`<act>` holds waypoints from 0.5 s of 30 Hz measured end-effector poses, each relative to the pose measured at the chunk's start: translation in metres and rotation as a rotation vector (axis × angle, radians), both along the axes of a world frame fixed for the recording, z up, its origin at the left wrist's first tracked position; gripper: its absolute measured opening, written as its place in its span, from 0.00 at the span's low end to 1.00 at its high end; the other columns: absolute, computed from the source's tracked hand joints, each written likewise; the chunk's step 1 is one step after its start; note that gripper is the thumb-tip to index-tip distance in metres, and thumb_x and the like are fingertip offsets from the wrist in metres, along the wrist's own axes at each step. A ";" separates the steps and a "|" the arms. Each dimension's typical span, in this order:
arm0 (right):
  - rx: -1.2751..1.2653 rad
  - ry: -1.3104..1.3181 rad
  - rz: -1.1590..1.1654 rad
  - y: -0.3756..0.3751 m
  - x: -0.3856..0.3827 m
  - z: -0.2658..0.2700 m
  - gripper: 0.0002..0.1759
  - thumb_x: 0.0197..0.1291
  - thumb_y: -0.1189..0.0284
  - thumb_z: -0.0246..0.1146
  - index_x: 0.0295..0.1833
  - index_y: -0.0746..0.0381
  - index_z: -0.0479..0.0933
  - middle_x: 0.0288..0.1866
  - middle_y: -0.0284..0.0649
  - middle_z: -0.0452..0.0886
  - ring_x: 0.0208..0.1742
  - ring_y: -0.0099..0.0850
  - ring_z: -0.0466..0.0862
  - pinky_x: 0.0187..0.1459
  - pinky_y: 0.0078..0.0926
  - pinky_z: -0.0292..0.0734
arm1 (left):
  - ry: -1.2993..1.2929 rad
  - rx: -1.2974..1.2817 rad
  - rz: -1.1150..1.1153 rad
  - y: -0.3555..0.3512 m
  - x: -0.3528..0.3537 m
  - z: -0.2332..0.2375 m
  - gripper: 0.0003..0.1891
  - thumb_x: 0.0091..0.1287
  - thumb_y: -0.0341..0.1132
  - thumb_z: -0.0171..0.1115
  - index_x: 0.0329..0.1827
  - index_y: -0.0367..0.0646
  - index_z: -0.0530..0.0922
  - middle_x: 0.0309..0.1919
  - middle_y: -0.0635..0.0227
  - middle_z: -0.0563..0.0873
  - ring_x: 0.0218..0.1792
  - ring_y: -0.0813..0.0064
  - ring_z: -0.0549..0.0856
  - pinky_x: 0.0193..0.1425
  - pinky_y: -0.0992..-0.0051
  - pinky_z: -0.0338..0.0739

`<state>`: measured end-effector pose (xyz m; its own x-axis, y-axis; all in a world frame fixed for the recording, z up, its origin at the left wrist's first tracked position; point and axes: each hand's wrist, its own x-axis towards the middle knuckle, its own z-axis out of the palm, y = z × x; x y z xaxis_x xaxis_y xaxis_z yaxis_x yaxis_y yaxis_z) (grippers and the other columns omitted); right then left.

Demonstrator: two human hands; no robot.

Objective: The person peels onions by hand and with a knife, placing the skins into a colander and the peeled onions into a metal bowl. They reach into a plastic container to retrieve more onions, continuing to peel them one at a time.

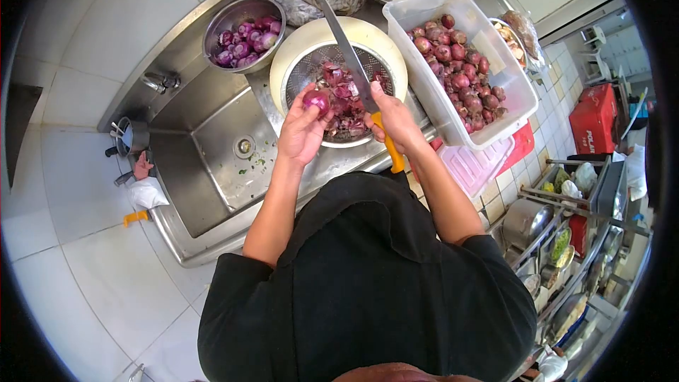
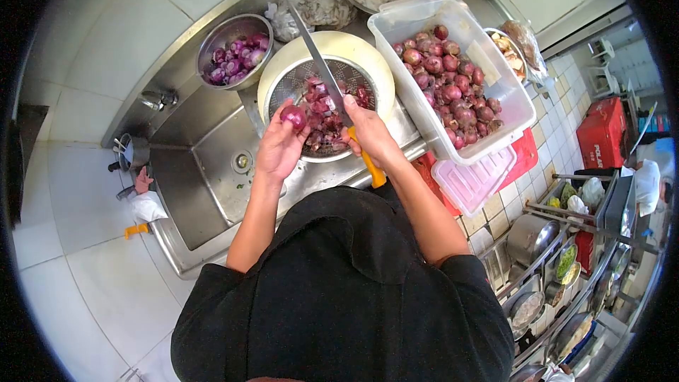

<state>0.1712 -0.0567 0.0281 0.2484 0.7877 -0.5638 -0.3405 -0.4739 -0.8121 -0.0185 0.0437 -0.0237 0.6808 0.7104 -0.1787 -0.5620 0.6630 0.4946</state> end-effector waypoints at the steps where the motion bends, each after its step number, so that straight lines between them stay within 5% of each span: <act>1: 0.009 -0.078 0.043 -0.002 0.002 -0.003 0.33 0.71 0.40 0.51 0.53 0.62 0.76 0.26 0.37 0.76 0.15 0.20 0.67 0.20 0.20 0.64 | 0.046 0.052 0.023 0.000 0.001 -0.004 0.25 0.69 0.27 0.62 0.70 0.44 0.69 0.59 0.60 0.81 0.59 0.67 0.81 0.64 0.65 0.78; 5: 0.139 -0.592 0.056 -0.009 -0.008 -0.002 0.34 0.73 0.48 0.55 0.69 0.66 0.73 0.37 0.43 0.85 0.33 0.28 0.84 0.38 0.25 0.78 | 0.130 0.151 0.091 -0.001 0.005 0.007 0.25 0.70 0.25 0.59 0.71 0.41 0.69 0.58 0.60 0.81 0.59 0.68 0.81 0.65 0.65 0.78; 8: 0.315 -0.746 0.117 -0.023 -0.017 -0.007 0.36 0.71 0.48 0.57 0.74 0.63 0.66 0.50 0.52 0.87 0.52 0.39 0.86 0.57 0.34 0.76 | 0.209 0.197 0.115 0.000 0.005 0.013 0.25 0.70 0.24 0.59 0.70 0.39 0.69 0.58 0.59 0.81 0.58 0.69 0.81 0.64 0.65 0.78; 13: 0.229 -0.822 0.226 -0.038 -0.035 0.002 0.32 0.69 0.47 0.58 0.68 0.57 0.75 0.50 0.61 0.83 0.54 0.57 0.83 0.55 0.45 0.77 | 0.225 0.194 0.199 -0.004 0.010 0.020 0.24 0.69 0.23 0.59 0.68 0.34 0.69 0.57 0.57 0.82 0.56 0.68 0.84 0.59 0.68 0.81; 15: 0.209 -0.867 0.251 -0.038 -0.036 0.002 0.32 0.69 0.46 0.58 0.68 0.57 0.75 0.49 0.61 0.83 0.53 0.57 0.83 0.53 0.46 0.77 | 0.231 0.197 0.232 -0.004 0.010 0.016 0.23 0.69 0.23 0.60 0.67 0.33 0.69 0.56 0.57 0.83 0.54 0.68 0.84 0.57 0.69 0.82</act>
<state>0.1347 -0.0950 0.0304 0.3252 0.9402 -0.1013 0.5188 -0.2670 -0.8121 -0.0088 0.0394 -0.0079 0.4553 0.8770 -0.1535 -0.5449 0.4109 0.7310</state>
